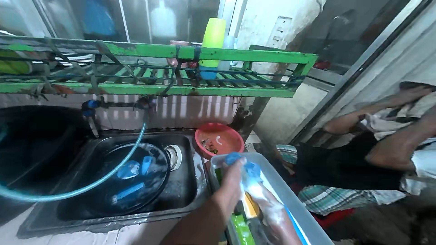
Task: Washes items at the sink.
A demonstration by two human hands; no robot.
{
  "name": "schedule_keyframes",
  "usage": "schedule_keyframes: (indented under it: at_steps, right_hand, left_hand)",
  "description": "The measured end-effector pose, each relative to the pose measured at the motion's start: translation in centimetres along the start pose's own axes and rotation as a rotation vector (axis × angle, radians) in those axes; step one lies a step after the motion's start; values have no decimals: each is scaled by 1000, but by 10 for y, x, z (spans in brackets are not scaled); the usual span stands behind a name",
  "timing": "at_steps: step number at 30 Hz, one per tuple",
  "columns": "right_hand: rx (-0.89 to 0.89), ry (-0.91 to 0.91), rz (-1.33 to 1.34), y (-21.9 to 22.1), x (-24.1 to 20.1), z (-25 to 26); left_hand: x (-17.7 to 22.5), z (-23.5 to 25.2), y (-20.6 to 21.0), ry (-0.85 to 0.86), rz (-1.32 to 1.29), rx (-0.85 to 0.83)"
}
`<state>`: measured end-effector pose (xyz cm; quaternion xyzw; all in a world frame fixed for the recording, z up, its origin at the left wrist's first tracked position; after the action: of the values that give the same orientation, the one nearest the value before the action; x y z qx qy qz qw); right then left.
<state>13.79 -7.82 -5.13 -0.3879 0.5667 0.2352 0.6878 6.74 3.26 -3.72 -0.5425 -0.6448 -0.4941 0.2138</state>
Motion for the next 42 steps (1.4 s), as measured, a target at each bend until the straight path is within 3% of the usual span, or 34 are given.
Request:
schedule_keyframes:
  at_steps: [3,6,8,11,14,16,20,22,27,32,38,42]
  right_hand:
    - [-125,76,-10,-26,-5,-8]
    - [40,69,26,-62,6,-5]
    - [23,-41,83,-73,-1,-1]
    - [54,-199,-162,-53,-17,8]
    - [150,119,-324,-41,-13,37]
    - [198,135,-290,-37,-4,39]
    - [252,-303,-166,-23,-12,-6]
    - [251,-304,-117,-28,-14,-19]
    - [248,33,-288,-47,0,21]
    - [176,-306,-268,-42,-8,4]
    - [154,-242,-392,-58,-5,13]
    - [242,-538,-426,-38,-16,8]
  left_hand:
    - [22,15,-16,58,85,44]
    - [28,18,-26,191,297,-52]
    - [17,10,-24,306,562,-184]
    - [-7,-28,-2,486,1208,-410]
    - [-23,-54,9,660,1510,-537]
    - [-25,-52,9,678,1527,-528]
    - [-10,-36,3,461,1436,-397]
    - [-7,-32,1,502,1412,-403]
    - [-15,-43,4,622,1446,-516]
    - [-6,-26,-1,567,1393,-448]
    - [-9,-30,-3,662,1430,-577]
    - [-7,-30,-2,626,1426,-565]
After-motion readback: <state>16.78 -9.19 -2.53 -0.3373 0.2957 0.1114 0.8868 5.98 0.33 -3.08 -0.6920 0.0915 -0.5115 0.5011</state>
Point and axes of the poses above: each hand's wrist, its own z-axis towards the middle knuckle, its own y-axis out of the palm, x = y × z, the point moved 3 cm from there along z, towards the middle knuckle, and after that the axes turned 4 degrees about x, right-handed, at the moved point
